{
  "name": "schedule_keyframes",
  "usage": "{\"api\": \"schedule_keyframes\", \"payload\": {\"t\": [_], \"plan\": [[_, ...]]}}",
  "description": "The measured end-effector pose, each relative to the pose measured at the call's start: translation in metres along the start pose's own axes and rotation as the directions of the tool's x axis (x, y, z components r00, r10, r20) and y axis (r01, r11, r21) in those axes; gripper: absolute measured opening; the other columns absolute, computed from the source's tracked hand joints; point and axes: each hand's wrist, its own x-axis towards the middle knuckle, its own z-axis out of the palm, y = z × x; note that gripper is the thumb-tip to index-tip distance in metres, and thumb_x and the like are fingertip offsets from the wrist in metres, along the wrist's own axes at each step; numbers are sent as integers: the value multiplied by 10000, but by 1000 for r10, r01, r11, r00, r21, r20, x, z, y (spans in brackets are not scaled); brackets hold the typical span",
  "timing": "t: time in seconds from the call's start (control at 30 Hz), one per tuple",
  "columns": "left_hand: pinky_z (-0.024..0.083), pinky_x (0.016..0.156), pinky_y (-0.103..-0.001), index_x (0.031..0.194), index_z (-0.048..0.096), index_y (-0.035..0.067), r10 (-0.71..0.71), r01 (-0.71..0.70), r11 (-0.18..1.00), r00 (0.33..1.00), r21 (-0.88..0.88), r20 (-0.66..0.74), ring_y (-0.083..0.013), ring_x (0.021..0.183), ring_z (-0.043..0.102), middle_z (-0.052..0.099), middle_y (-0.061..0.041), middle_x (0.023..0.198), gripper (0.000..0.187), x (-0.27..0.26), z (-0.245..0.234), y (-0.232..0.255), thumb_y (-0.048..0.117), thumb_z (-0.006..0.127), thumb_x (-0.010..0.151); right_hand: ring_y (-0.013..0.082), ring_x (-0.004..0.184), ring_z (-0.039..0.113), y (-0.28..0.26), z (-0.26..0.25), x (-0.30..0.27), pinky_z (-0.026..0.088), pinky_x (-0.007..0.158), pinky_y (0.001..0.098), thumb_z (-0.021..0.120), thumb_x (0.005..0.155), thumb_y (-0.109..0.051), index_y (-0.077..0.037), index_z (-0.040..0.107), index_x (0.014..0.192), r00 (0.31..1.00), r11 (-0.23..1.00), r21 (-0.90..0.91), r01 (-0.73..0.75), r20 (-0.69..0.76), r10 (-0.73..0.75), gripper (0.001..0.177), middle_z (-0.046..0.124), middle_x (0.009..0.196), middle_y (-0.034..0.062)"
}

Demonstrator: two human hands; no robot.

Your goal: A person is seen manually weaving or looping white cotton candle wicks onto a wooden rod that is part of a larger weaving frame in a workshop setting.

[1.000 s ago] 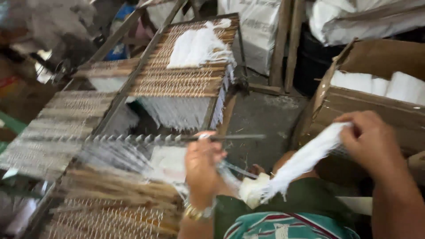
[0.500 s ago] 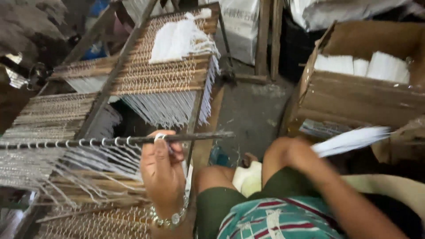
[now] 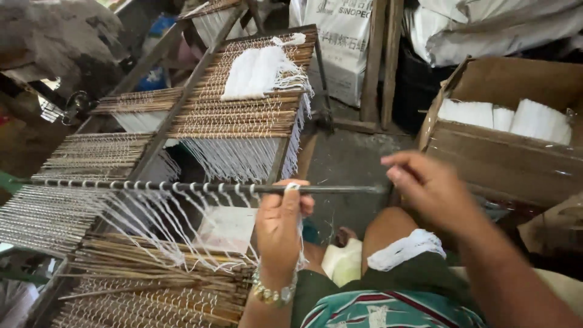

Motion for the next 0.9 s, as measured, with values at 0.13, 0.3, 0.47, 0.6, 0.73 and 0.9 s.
{"api": "schedule_keyframes", "payload": {"t": [0.13, 0.3, 0.47, 0.6, 0.73, 0.9], "plan": [[580, 702, -237, 1129, 688, 34, -15, 16, 997, 1000, 75, -4, -115, 766, 684, 715, -32, 832, 254, 0, 20, 2, 221, 532, 1056, 151, 967, 770, -100, -47, -37, 555, 832, 321, 625, 943, -308, -199, 754, 1210, 910, 910, -54, 411, 87, -405, 316, 818, 1089, -24], [586, 750, -264, 1117, 721, 59, -58, 60, 991, 998, 118, -21, -117, 807, 701, 735, -39, 877, 286, -4, 37, 2, 262, 535, 1041, 215, 870, 741, -104, -25, -36, 519, 720, 362, 525, 1002, -247, -166, 640, 1197, 902, 896, -105, 432, 58, -429, 241, 755, 1034, 13], [500, 1002, -334, 1170, 641, 37, 68, -73, 996, 992, 46, 101, -178, 1090, 610, 629, -78, 1133, 241, -7, 52, -4, 223, 552, 1044, 193, 851, 726, -90, -15, -28, 515, 756, 342, 565, 982, -262, -163, 611, 1197, 914, 911, -70, 407, 36, -405, 241, 746, 977, 20], [548, 926, -308, 1206, 648, 72, -4, -8, 996, 990, 83, 138, -166, 1043, 672, 702, -84, 1150, 255, -8, 49, -4, 239, 625, 1016, 168, 778, 701, -88, -25, -21, 484, 720, 338, 579, 970, -324, -185, 645, 1180, 957, 952, -101, 289, 16, -288, 260, 743, 909, -16], [568, 987, -376, 1129, 735, 80, 206, -249, 919, 964, 306, 166, -234, 1093, 712, 752, -91, 1112, 238, -5, 48, -14, 255, 601, 1041, 128, 683, 645, -72, -23, -15, 461, 672, 302, 699, 904, -398, -222, 697, 1115, 954, 937, -210, 280, -52, -297, 275, 731, 900, -68], [564, 954, -350, 1113, 701, 45, 127, -134, 979, 990, 156, 54, -218, 1040, 711, 742, -93, 1084, 306, -3, 50, -12, 263, 487, 1091, 136, 651, 638, -58, -26, -15, 457, 648, 300, 751, 919, -313, -201, 722, 1045, 935, 925, -259, 278, -148, -322, 172, 739, 833, -33]]}}
